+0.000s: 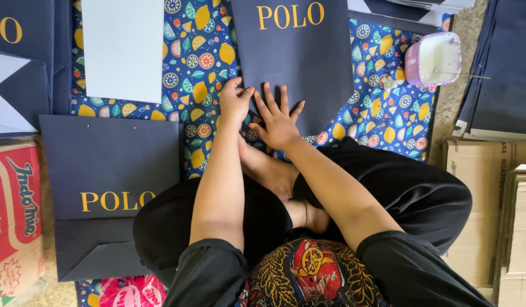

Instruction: Folding and gluing paper to assemble shopping bags

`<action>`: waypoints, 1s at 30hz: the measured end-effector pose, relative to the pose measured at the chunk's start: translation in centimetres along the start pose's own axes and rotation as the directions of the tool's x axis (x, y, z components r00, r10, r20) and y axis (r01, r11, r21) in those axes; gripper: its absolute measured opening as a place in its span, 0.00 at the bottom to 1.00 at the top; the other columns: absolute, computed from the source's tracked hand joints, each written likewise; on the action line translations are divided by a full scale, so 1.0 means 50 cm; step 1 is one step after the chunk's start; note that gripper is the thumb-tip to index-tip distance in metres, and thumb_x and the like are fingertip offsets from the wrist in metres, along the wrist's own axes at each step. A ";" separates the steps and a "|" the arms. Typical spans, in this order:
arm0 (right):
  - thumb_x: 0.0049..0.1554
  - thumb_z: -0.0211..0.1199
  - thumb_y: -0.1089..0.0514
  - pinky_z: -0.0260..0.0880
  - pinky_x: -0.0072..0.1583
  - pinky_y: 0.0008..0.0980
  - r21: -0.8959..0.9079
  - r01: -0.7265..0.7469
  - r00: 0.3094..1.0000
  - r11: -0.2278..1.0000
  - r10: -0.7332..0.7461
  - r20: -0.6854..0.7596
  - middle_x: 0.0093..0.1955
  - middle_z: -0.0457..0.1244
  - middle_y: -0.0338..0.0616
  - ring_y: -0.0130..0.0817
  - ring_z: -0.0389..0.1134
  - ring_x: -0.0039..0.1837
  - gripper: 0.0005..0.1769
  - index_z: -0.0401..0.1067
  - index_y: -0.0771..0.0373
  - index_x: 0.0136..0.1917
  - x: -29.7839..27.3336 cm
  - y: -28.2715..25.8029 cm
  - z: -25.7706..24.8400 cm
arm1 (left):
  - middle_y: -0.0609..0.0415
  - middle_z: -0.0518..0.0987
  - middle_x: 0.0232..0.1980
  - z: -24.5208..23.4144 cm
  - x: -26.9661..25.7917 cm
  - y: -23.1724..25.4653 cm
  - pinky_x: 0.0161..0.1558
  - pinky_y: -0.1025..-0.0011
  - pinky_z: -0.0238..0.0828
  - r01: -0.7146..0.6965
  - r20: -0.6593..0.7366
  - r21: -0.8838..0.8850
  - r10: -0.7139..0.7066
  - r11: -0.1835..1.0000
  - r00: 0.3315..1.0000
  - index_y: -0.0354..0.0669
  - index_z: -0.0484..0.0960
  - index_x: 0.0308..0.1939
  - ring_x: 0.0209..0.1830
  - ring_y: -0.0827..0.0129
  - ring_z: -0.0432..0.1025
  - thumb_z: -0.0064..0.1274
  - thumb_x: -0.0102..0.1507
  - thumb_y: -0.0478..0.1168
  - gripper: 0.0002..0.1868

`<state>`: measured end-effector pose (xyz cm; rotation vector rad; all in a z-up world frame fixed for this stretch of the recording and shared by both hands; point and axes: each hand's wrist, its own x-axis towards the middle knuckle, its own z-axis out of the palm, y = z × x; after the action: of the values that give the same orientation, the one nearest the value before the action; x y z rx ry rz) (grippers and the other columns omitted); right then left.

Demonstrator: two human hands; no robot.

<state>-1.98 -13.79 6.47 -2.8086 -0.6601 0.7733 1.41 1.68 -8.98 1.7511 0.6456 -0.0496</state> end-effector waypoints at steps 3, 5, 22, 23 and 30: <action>0.65 0.47 0.28 0.21 0.68 0.92 -0.056 -0.013 0.999 0.998 0.015 0.045 0.89 0.19 0.32 0.57 0.13 0.85 0.47 0.28 0.36 0.86 0.007 -0.009 -0.005 | 0.59 0.87 0.42 -0.038 -0.043 0.090 0.50 0.68 0.81 -0.234 -0.144 0.124 0.251 0.964 0.957 0.56 0.72 0.65 0.45 0.67 0.83 0.71 0.53 0.34 0.38; 0.65 0.47 0.28 0.21 0.68 0.93 -0.089 -0.025 0.997 0.996 0.032 0.070 0.88 0.18 0.33 0.56 0.13 0.85 0.48 0.27 0.37 0.86 0.008 -0.022 -0.014 | 0.59 0.75 0.58 -0.081 -0.080 0.157 0.60 0.55 0.65 -0.223 -0.090 0.411 0.283 0.884 0.955 0.61 0.72 0.67 0.61 0.56 0.66 0.74 0.52 0.40 0.41; 0.66 0.45 0.32 0.17 0.66 0.97 -0.361 0.188 0.968 0.913 -0.109 0.226 0.89 0.26 0.26 0.43 0.21 0.87 0.45 0.32 0.47 0.86 -0.005 -0.045 -0.047 | 0.50 0.29 0.86 -0.105 -0.142 0.246 0.71 0.23 0.19 0.223 -0.190 0.608 -0.133 0.762 0.973 0.67 0.36 0.83 0.85 0.51 0.22 0.69 0.59 0.54 0.62; 0.66 0.44 0.32 0.17 0.68 0.96 -0.345 0.179 0.964 0.921 -0.094 0.251 0.88 0.24 0.26 0.42 0.20 0.87 0.45 0.30 0.47 0.86 0.002 -0.045 -0.043 | 0.50 0.28 0.86 -0.106 -0.142 0.253 0.72 0.23 0.20 0.237 -0.189 0.612 -0.152 0.754 0.970 0.66 0.35 0.84 0.85 0.51 0.21 0.70 0.59 0.53 0.63; 0.63 0.51 0.36 0.28 0.74 0.79 -0.154 0.240 0.952 0.959 -0.201 0.230 0.88 0.29 0.27 0.38 0.28 0.87 0.47 0.34 0.50 0.85 -0.050 0.021 -0.013 | 0.54 0.21 0.84 -0.126 -0.142 0.318 0.73 0.27 0.20 0.332 -0.139 0.650 -0.322 0.684 0.936 0.66 0.32 0.83 0.84 0.54 0.16 0.73 0.58 0.61 0.68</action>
<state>-3.18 -15.90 7.90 -2.7611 -1.1128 1.0239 0.62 2.41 9.49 2.2980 1.0379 -0.5909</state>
